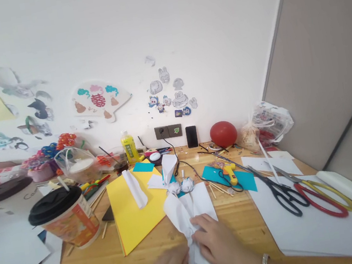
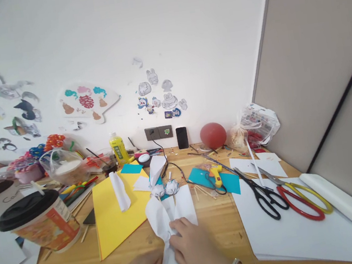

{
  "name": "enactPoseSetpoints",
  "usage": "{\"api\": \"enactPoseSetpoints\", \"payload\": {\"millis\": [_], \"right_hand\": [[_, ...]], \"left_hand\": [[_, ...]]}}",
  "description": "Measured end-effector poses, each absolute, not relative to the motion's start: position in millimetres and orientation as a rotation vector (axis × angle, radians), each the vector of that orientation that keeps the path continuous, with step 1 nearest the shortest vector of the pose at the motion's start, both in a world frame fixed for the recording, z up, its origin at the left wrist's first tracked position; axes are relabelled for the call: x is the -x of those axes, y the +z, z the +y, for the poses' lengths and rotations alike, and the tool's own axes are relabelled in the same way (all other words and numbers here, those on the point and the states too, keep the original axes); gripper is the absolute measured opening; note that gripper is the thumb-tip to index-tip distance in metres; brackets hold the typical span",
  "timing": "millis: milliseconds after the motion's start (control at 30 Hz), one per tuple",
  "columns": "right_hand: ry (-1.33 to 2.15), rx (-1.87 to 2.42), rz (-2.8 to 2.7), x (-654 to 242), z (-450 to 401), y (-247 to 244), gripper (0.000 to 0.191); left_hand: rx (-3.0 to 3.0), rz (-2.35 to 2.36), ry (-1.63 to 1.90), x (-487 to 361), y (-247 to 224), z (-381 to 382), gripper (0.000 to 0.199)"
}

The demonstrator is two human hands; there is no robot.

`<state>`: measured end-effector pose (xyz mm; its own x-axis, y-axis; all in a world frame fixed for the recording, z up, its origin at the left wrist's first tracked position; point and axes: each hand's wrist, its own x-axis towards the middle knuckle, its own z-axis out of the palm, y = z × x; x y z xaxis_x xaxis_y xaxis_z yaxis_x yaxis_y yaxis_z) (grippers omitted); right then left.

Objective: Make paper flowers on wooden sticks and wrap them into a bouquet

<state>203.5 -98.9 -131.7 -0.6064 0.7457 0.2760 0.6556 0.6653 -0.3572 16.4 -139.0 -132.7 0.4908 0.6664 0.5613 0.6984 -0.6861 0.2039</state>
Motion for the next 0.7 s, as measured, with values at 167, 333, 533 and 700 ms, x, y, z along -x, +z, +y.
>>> {"api": "enactPoseSetpoints", "payload": {"millis": [167,333,533,700], "right_hand": [[0.33,1.077,-2.412,-203,-99,-134,0.017],[0.441,1.049,-2.277,-203,-100,-133,0.032],[0.453,0.997,-2.188,-203,-101,-133,0.022],[0.397,0.954,-2.172,-202,-99,-140,0.02]], "left_hand": [[2.697,-1.611,-1.103,-26,-130,-132,0.022],[2.674,-1.779,-1.137,-33,-130,-136,0.019],[2.772,-1.779,-1.171,-35,-139,-137,0.02],[2.861,-1.642,-1.233,-39,-155,-136,0.026]]}}
